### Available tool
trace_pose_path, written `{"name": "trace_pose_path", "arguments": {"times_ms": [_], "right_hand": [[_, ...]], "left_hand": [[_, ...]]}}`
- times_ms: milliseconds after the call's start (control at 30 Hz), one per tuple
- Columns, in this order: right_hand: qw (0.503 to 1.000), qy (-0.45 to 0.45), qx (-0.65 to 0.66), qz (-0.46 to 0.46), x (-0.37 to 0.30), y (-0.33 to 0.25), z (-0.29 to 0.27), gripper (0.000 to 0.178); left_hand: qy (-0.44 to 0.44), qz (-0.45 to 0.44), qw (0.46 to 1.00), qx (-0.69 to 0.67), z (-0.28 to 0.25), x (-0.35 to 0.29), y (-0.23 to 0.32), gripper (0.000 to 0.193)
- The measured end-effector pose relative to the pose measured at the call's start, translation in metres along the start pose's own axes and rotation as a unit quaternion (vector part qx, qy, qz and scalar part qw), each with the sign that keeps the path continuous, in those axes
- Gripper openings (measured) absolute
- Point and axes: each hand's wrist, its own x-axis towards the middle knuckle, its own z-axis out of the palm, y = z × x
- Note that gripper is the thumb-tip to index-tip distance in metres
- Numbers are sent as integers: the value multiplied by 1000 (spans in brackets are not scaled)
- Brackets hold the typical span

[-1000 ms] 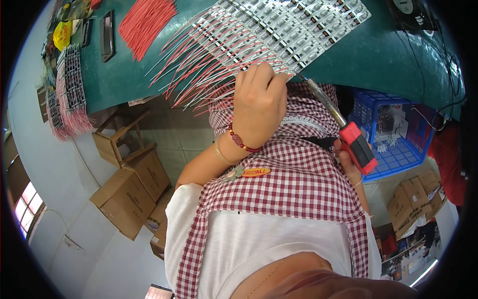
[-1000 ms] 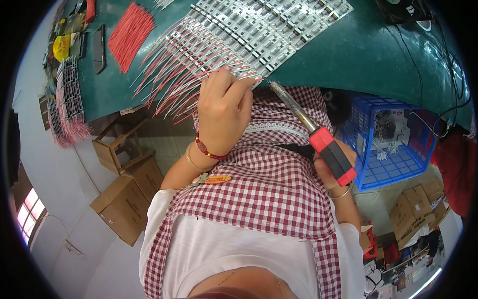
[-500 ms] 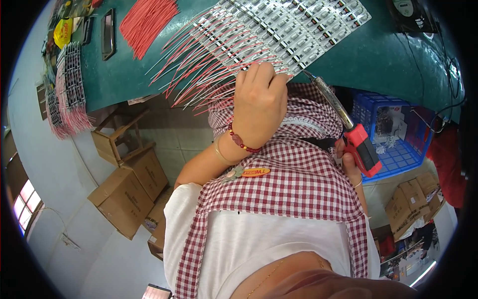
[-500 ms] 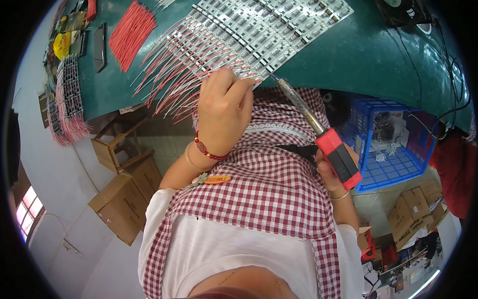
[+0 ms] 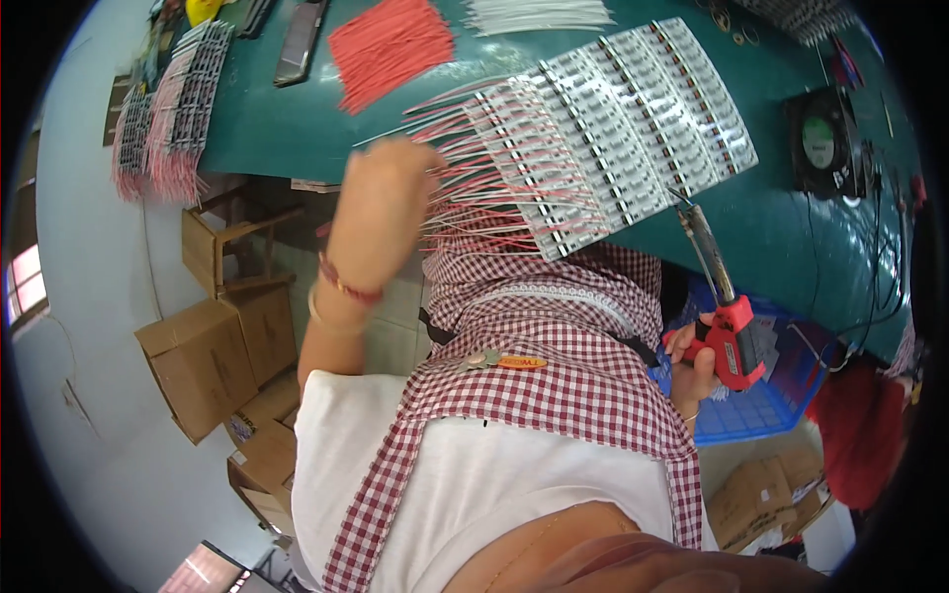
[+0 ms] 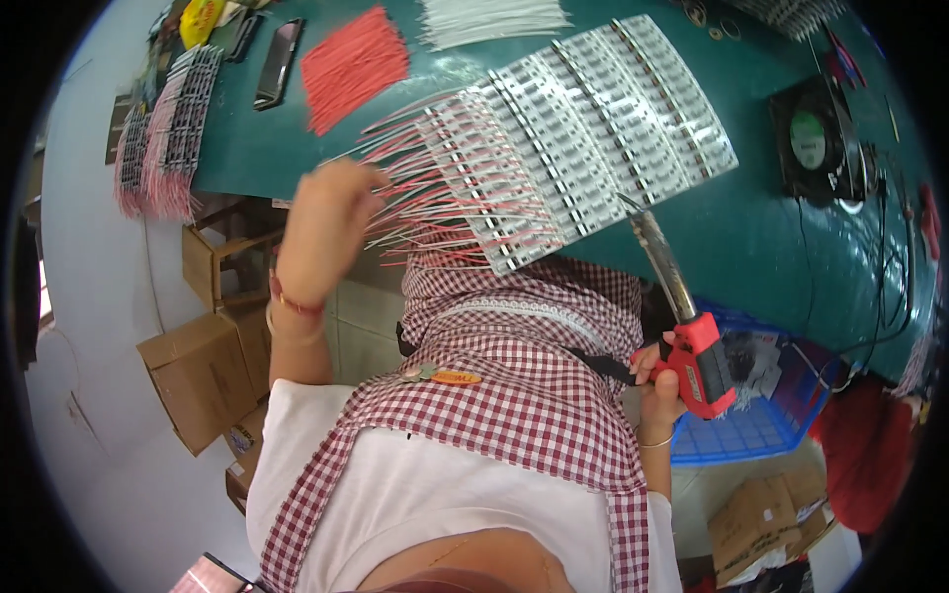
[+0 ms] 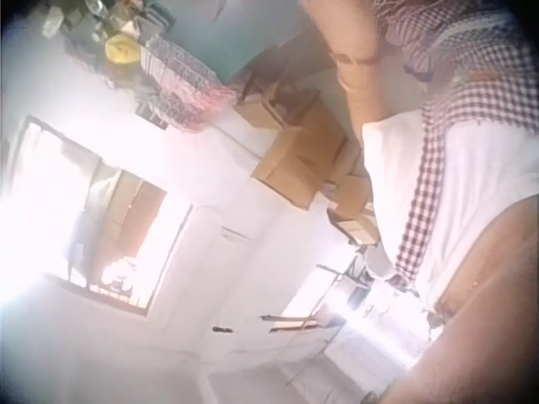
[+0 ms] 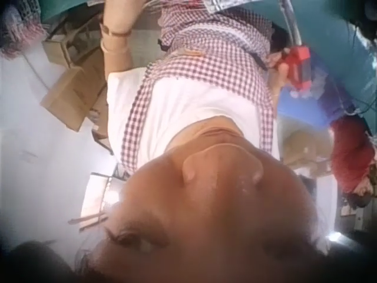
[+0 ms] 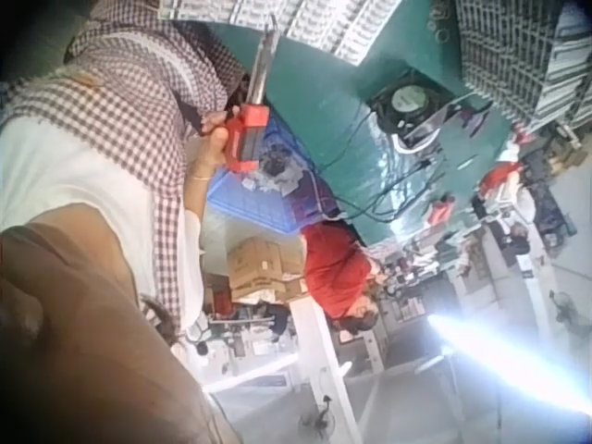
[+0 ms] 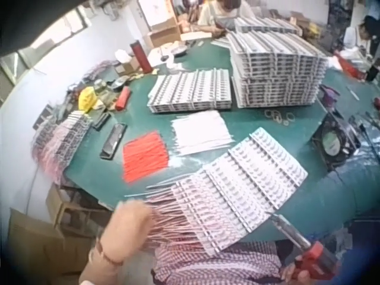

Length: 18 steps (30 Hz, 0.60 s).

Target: The person solders red wires and white wires onto individual electronic component strips using a soldering iron.

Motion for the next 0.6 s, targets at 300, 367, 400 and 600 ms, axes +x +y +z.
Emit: {"name": "trace_pose_path", "arguments": {"times_ms": [300,367,400,600], "right_hand": [[996,-49,44,-56,39,-31,31,51],[990,-33,133,-22,44,-38,38,52],[986,-32,160,-20,49,-39,45,53],[973,-15,231,-12,88,-58,69,54]], "left_hand": [[239,119,957,109,37,109,-36,17],[199,220,944,143,37,107,0,3],[181,272,935,137,39,106,18,4],[125,399,896,146,47,96,69,12]]}}
